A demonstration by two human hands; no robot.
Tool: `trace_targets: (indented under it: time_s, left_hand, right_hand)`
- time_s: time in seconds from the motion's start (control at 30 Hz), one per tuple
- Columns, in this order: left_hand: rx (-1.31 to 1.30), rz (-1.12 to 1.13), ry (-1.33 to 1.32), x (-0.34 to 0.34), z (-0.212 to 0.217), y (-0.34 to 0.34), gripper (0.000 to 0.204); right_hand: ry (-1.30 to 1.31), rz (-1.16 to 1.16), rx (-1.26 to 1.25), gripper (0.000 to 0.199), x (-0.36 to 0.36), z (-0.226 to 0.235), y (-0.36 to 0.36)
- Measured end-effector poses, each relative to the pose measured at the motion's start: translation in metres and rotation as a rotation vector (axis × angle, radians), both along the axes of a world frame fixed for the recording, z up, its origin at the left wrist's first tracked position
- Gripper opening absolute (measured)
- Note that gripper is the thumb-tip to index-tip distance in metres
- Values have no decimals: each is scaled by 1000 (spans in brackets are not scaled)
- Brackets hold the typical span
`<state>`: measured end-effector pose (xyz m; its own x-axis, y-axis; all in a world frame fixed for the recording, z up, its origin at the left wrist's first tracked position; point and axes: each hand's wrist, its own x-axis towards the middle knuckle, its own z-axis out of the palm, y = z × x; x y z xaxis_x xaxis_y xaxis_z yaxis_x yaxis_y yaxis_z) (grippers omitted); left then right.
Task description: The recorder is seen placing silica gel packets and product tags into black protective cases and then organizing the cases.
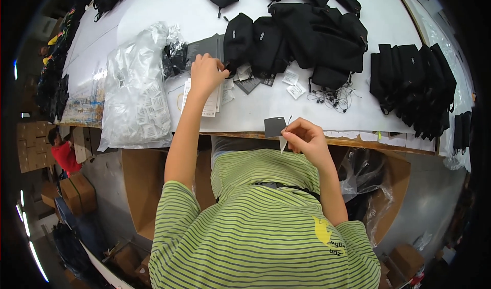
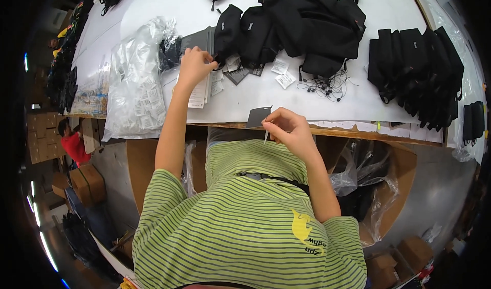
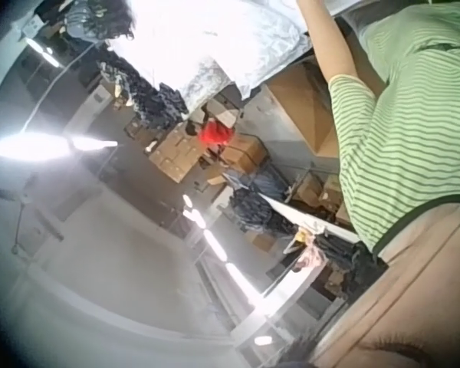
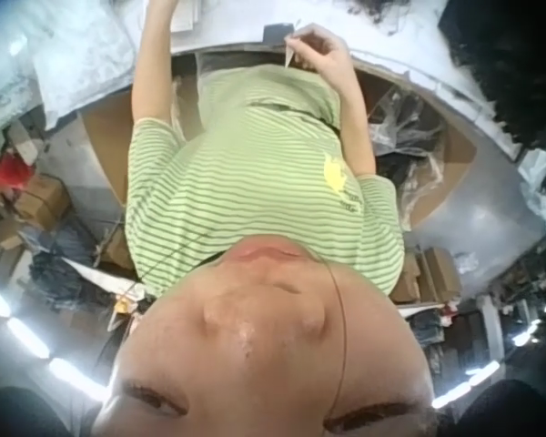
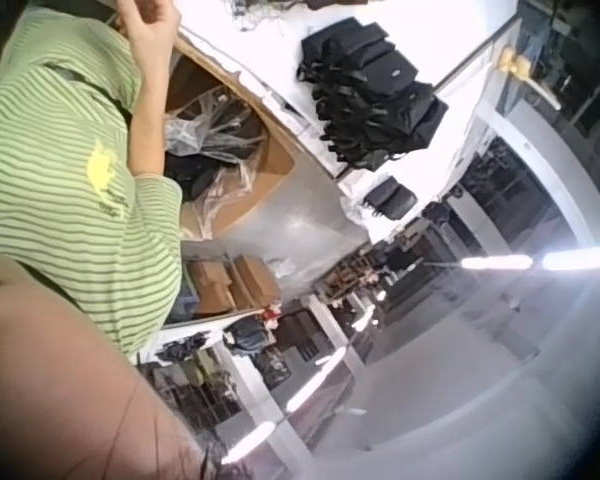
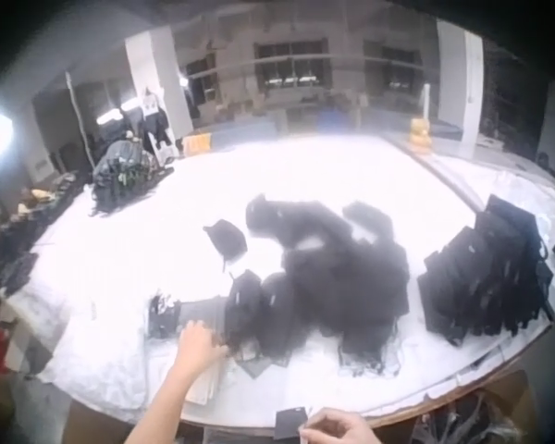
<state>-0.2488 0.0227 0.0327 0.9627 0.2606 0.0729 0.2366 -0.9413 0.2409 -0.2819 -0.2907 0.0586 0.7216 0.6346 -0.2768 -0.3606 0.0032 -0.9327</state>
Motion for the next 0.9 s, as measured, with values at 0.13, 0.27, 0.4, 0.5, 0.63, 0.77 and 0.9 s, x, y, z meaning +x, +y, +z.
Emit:
trace_targets:
  time_s: [0.13,0.27,0.4,0.5,0.63,0.77,0.9]
  left_hand:
    - [-250,51,-165,-10,15,-20,29]
    - [-766,82,-318,-43,31,-64,30]
    - [-1147,5,-209,-73,35,-105,20]
    - [-1408,52,-124,-85,31,-115,23]
    - [-1350,59,-40,-89,30,-111,23]
    - [-1339,53,0,-95,19,-110,21]
    - [-1205,102,129,-98,32,-113,17]
  right_hand:
    - [-45,-32,-20,6,3,-4,-2]
    - [-270,-139,-119,8,5,3,12]
    - [-491,-227,-240,8,5,9,32]
    - [-517,-205,-303,8,2,12,36]
    - [-591,-151,-349,8,-1,11,32]
    - [-617,-83,-393,9,0,10,28]
    - [-837,-55,-406,10,-2,2,26]
